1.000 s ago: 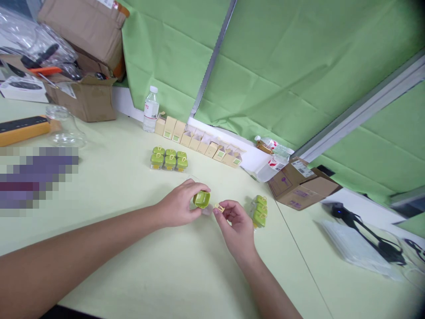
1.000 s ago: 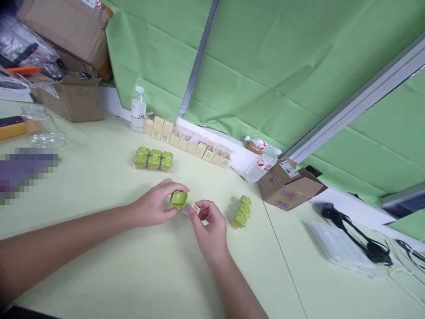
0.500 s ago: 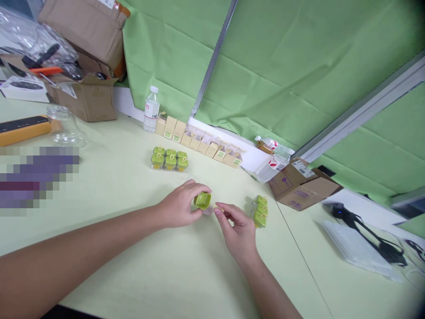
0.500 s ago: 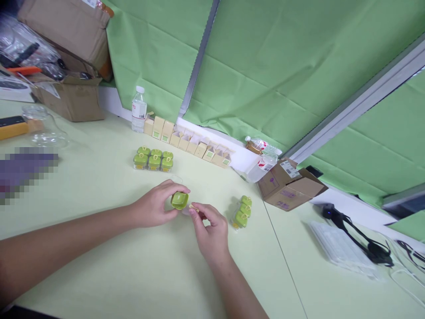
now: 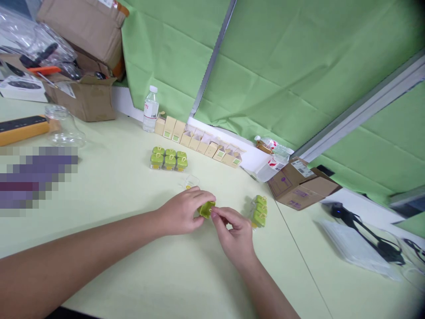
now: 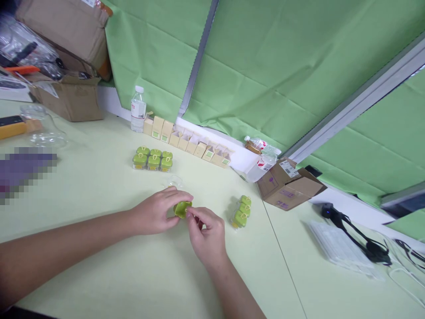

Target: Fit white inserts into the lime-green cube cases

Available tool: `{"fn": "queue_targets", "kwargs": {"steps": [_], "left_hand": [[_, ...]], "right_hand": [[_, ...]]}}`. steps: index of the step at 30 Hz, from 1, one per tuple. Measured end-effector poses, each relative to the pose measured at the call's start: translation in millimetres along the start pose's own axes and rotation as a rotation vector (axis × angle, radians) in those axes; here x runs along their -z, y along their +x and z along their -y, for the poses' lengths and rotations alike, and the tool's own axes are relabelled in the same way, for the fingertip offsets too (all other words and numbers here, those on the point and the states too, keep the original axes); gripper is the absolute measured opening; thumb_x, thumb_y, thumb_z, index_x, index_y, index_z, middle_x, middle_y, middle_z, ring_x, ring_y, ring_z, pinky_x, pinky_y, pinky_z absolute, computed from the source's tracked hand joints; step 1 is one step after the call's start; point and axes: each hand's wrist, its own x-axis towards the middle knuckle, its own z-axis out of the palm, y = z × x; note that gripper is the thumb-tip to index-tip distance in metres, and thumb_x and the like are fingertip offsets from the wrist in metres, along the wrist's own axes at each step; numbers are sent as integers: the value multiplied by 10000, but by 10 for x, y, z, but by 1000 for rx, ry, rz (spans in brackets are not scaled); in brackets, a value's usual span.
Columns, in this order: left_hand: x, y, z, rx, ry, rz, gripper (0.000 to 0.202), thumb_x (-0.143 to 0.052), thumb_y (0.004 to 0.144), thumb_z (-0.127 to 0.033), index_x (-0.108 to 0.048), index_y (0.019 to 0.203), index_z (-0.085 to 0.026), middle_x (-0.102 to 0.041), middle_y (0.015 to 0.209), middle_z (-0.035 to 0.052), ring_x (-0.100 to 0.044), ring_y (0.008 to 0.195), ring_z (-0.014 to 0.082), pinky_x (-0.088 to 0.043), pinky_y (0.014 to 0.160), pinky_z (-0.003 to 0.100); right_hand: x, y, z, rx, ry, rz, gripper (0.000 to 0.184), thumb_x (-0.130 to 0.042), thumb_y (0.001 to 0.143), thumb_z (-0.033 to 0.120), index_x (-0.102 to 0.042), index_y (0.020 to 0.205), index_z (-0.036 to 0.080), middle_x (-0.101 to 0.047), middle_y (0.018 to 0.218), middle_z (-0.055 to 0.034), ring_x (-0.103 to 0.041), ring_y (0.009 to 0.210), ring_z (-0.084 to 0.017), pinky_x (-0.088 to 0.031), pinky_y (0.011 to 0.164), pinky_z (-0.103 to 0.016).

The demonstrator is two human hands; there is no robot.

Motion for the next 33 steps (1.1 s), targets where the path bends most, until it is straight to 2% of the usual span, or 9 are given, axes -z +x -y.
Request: {"fn": "queue_targets", "kwargs": {"steps": [5, 9, 13, 19, 24, 27, 30, 33], "left_hand": [[-58, -21, -16, -36, 47, -3, 439, -531, 739, -24, -546, 1137, -208, -671, 1116, 31, -619, 996, 188, -500, 887, 326], [-112, -64, -52, -37, 167, -10, 428, -513, 754, -51, -537, 1151, -209, -689, 1097, 44, -675, 937, 196, -545, 771, 303], [-147, -96, -93, -72, 279, -8, 379, -498, 797, -84, -535, 1153, -210, -704, 1069, 51, -701, 863, 194, -553, 670, 279], [-150, -89, -128, -94, 347, -13, 357, -491, 805, -82, -545, 1138, -201, -715, 1047, 53, -708, 803, 187, -555, 633, 273], [-162, -99, -113, -116, 375, -18, 331, -481, 813, -83, -561, 1115, -194, -719, 1019, 57, -707, 786, 188, -557, 626, 277], [-163, -107, -87, -114, 376, -24, 324, -480, 824, -92, -562, 1120, -196, -719, 995, 55, -706, 781, 188, -556, 623, 278], [-152, -103, -67, -94, 366, -38, 317, -487, 830, -111, -559, 1127, -198, -719, 967, 49, -704, 770, 188, -553, 620, 278], [-138, -95, -59, -83, 354, -44, 339, -491, 812, -107, -554, 1132, -198, -719, 954, 43, -701, 752, 185, -545, 605, 273]], "right_hand": [[-12, 6, 47, 39, -90, 1, 192, -618, 871, 140, -754, 960, 244, -725, 777, -6, -560, 570, -115, -453, 527, -252], [-22, 7, 89, 11, -187, 29, 151, -605, 872, 158, -741, 873, 224, -683, 684, 18, -498, 505, -97, -415, 509, -240], [-41, -5, 118, 9, -285, 14, 180, -600, 861, 168, -703, 720, 210, -568, 545, 44, -436, 462, -88, -369, 497, -234], [-75, -18, 132, 77, -410, -37, 256, -556, 850, 140, -620, 610, 200, -516, 505, 39, -405, 462, -91, -322, 505, -243], [-92, -21, 121, 72, -405, 19, 274, -543, 823, 111, -556, 562, 195, -450, 481, 48, -370, 460, -91, -297, 498, -245], [-89, -14, 128, 49, -358, 72, 257, -527, 851, 118, -571, 609, 192, -493, 531, 36, -413, 496, -98, -320, 520, -242], [-63, -4, 150, 39, -293, 155, 220, -477, 892, 122, -612, 733, 192, -588, 664, 0, -504, 586, -117, -368, 562, -239], [-34, -9, 159, 22, -262, 180, 203, -462, 904, 124, -633, 825, 199, -637, 737, -13, -549, 633, -130, -403, 591, -240]]}}
